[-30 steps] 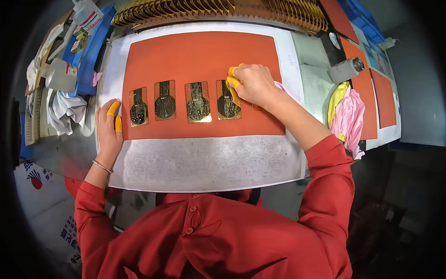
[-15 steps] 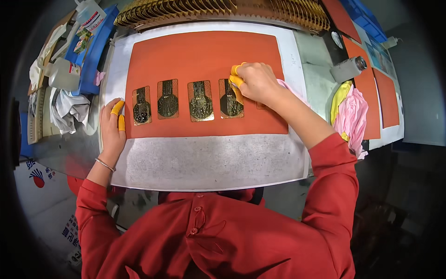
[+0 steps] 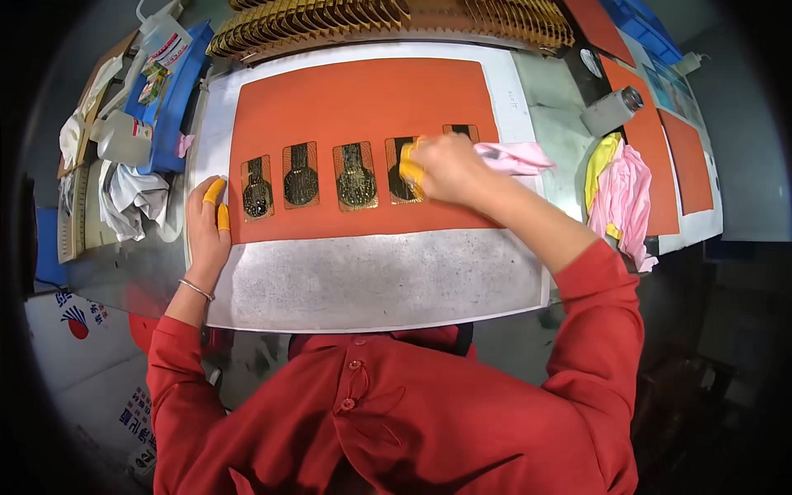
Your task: The person uses a yellow cloth to wipe and clean a red sheet containing five gold foil bottle designs. They systematically rub each design individually to remove excess foil or residue, working from left to right and then repeating the process on the same sheet.
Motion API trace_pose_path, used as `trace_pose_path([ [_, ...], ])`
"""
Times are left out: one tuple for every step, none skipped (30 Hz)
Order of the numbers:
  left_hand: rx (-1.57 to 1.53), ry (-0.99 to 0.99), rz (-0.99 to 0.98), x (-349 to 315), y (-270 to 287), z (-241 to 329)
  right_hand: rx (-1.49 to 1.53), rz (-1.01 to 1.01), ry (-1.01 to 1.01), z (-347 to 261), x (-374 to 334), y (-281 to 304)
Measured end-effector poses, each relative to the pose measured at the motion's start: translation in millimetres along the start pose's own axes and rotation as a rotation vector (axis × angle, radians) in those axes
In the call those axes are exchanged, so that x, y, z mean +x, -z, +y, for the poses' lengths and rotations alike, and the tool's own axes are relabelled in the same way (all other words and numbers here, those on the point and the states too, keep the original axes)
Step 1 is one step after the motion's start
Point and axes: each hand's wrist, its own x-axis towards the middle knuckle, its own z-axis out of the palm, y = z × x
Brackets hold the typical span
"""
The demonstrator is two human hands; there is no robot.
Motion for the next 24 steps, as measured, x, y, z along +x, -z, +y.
trace_pose_path([
  [-0.007, -0.008, 0.005, -0.3, -0.4, 0.1, 0.039, -0.057, -0.171, 4.4, 12.2, 9.7],
  [-0.013, -0.029, 0.02, 6.6, -0.7, -1.9, -0.042, -0.012, -0.174, 5.7, 13.7, 7.8],
  [-0.083, 0.013, 0.022, 0.3, -5.9, -5.3, -0.064, -0.031, -0.098, -2.5, 1.3, 5.3],
  [-0.067, 0.017, 0.026, 1.7, -6.6, -6.2, -0.094, -0.049, -0.03, -18.1, -13.9, 3.6],
  [-0.058, 0.02, 0.03, 3.2, -6.2, -2.9, -0.022, -0.115, -0.025, -27.2, -27.4, 4.1],
  [-0.061, 0.016, 0.038, 5.3, -9.5, 0.1, 0.041, -0.18, -0.028, -31.6, -39.5, 8.5],
  [-0.024, 0.043, 0.024, 0.9, -12.3, -6.8, 0.1, -0.154, -0.038, -32.6, -48.7, 17.5],
  [0.007, 0.066, 0.025, -2.8, -15.6, -15.0, 0.143, -0.12, -0.044, -29.3, -56.2, 33.0],
  [-0.008, 0.038, 0.037, -4.0, -17.7, -18.1, 0.094, -0.06, -0.122, -27.4, -62.6, 57.0],
  [-0.013, 0.021, 0.039, -7.6, -15.1, -18.8, 0.008, 0.129, -0.095, -16.4, -68.7, 78.5],
  [-0.046, 0.061, 0.003, -10.5, -6.1, -14.6, -0.079, 0.232, -0.206, -12.7, -72.4, 112.1],
  [-0.079, 0.099, -0.039, -8.2, 0.6, -9.9, -0.003, 0.309, -0.366, 6.1, -82.3, 137.0],
  [-0.124, 0.105, -0.036, -5.0, -1.9, -6.5, 0.077, 0.384, -0.514, 28.9, -93.1, 164.2],
  [-0.161, 0.121, -0.039, -4.0, -3.8, -3.8, -0.248, 0.398, -0.533, 51.1, -105.4, 193.2],
  [-0.193, 0.143, -0.043, -3.5, -4.8, -1.6, -0.234, 0.434, -0.627, 64.9, -113.1, 216.1],
  [-0.178, 0.136, -0.046, -4.7, -4.6, -1.3, -0.217, 0.47, -0.71, 77.7, -117.5, 233.6],
  [-0.171, 0.127, -0.053, -3.7, -6.4, -3.0, -0.33, 0.418, -0.744, 96.0, -124.2, 245.1],
  [-0.165, 0.119, -0.059, -2.8, -8.1, -3.5, -0.444, 0.364, -0.777, 116.6, -131.8, 251.9],
  [-0.178, 0.127, -0.064, -2.8, -7.4, -3.4, -0.553, 0.308, -0.803, 127.0, -131.0, 253.7],
  [-0.168, 0.129, -0.069, -2.0, -6.2, -3.2, -0.562, 0.292, -0.801, 135.9, -130.6, 253.4],
  [-0.158, 0.131, -0.073, -0.9, -5.1, -3.0, -0.571, 0.277, -0.799, 144.4, -129.8, 253.8],
  [-0.145, 0.137, -0.081, -2.0, -3.4, -4.1, -0.576, 0.258, -0.796, 151.0, -127.1, 252.7],
  [-0.101, 0.106, -0.091, -3.5, -2.8, -7.8, -0.623, 0.21, -0.783, 157.3, -124.6, 252.6],
  [-0.12, 0.116, -0.086, -2.7, -3.9, -8.2, -0.619, 0.198, -0.777, 162.9, -122.4, 254.1],
])
